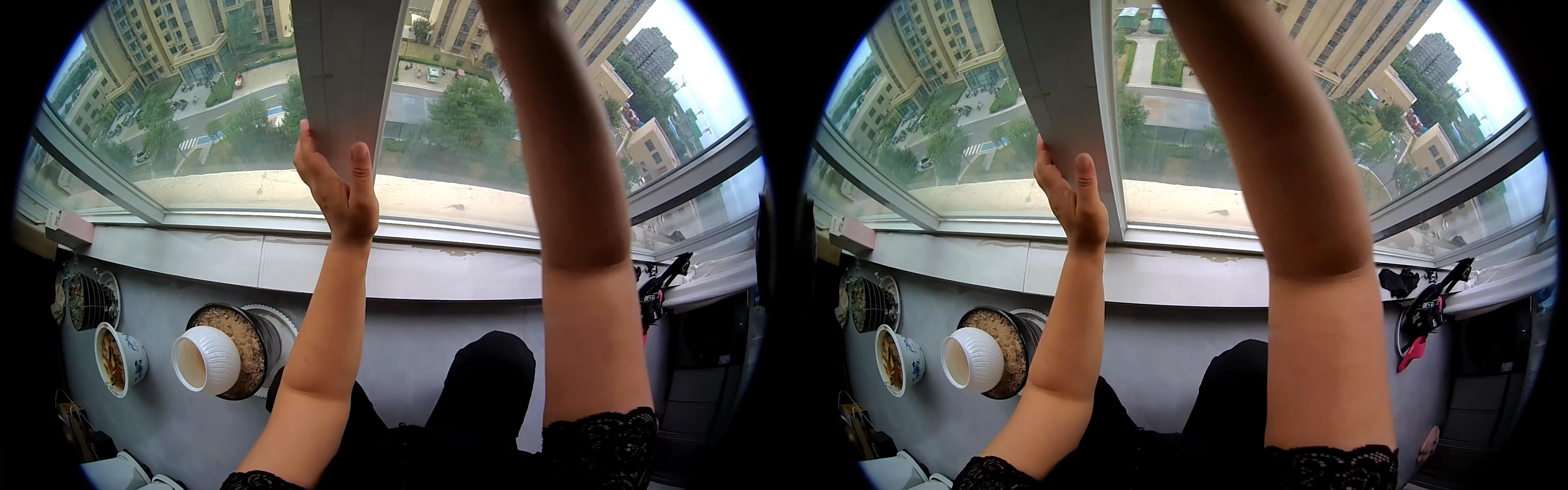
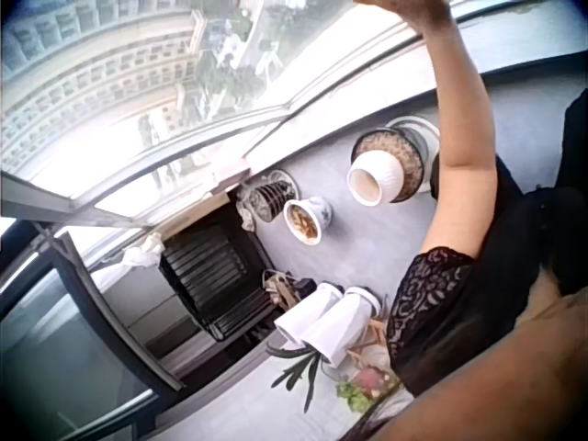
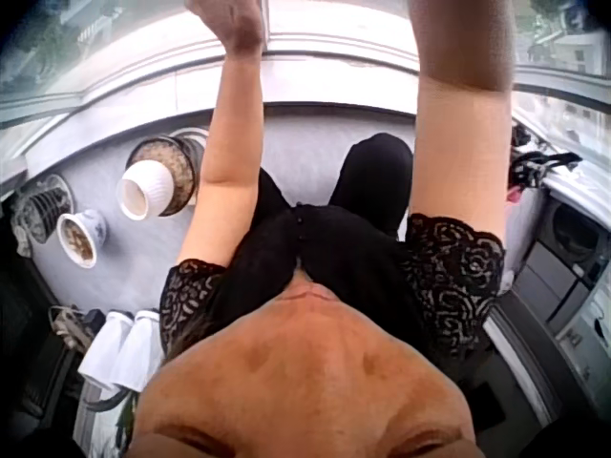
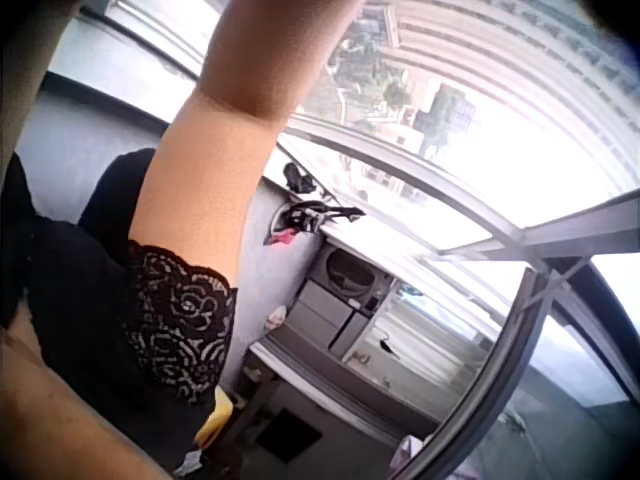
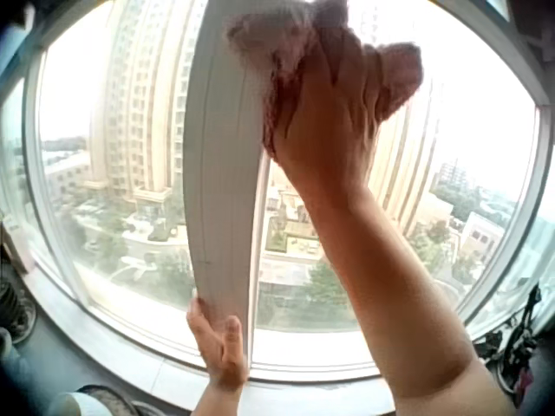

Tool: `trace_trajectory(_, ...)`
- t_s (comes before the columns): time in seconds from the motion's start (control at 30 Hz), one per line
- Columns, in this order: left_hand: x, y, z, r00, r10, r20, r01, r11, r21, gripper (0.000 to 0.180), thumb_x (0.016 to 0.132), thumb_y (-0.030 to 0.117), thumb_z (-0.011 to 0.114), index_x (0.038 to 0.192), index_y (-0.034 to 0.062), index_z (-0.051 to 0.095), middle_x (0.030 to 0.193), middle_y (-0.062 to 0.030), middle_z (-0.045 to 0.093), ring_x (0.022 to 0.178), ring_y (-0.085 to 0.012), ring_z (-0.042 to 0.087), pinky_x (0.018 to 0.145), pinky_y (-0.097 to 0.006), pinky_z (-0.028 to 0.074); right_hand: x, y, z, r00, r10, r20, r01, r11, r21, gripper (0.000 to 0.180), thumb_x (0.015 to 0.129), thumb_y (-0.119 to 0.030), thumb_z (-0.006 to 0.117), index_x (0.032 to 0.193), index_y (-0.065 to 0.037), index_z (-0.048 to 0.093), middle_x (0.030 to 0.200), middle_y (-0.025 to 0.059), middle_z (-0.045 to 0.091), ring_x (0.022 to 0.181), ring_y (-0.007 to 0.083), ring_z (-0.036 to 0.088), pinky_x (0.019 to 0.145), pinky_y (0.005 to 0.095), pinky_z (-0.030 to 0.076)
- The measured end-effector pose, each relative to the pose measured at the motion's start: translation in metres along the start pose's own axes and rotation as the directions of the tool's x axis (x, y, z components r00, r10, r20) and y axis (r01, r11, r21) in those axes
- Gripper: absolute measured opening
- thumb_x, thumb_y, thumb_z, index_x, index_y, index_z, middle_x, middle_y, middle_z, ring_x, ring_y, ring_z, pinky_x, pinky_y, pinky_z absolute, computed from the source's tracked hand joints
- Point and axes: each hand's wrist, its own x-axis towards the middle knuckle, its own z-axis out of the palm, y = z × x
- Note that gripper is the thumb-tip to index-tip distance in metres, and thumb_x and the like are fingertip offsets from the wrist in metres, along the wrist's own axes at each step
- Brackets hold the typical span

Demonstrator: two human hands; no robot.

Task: The person wipes the interior surfaces of a large curved window and its frame using a pink cloth. They systematically clean the glass panes and the metal frame sections, moving around the window to reach different areas.

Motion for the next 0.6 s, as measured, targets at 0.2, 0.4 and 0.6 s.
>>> trace_trajectory(0.2,-0.004,-0.010,-0.001,0.993,0.117,0.009,-0.117,0.980,0.160,0.080,0.078,-0.002,0.058,0.151,-0.0009,0.023,0.137,-0.0248,0.037,0.126,-0.0411,0.040,0.108,-0.047,0.034,-0.241,-0.098,-0.104,0.858,0.086,0.506,-0.126,0.991,0.046,0.052,0.088,-0.029,0.063,0.136,-0.012,0.054,0.140,0.0160,0.044,0.132,0.0336,0.044,0.108,0.0468,0.035)
trace_trajectory(0.4,-0.009,-0.021,0.002,0.994,0.113,0.001,-0.109,0.951,0.289,0.082,0.073,-0.007,0.055,0.150,-0.0002,0.027,0.132,-0.0229,0.041,0.121,-0.0381,0.045,0.106,-0.043,0.037,-0.266,-0.004,-0.159,0.536,-0.476,0.698,0.122,0.861,0.494,0.051,0.089,-0.021,0.060,0.138,-0.026,0.047,0.125,-0.0015,0.049,0.116,0.0178,0.055,0.098,0.0333,0.047)
trace_trajectory(0.6,-0.009,-0.025,0.002,0.995,0.101,-0.016,-0.092,0.957,0.275,0.097,0.086,0.028,0.072,0.154,0.0017,0.007,0.144,-0.0225,0.023,0.134,-0.0374,0.030,0.110,-0.050,0.028,-0.014,0.187,-0.114,0.783,-0.242,0.573,0.049,0.942,0.331,0.064,0.089,-0.038,0.066,0.143,-0.014,0.044,0.127,0.0102,0.056,0.121,0.0286,0.054,0.099,0.0431,0.046)
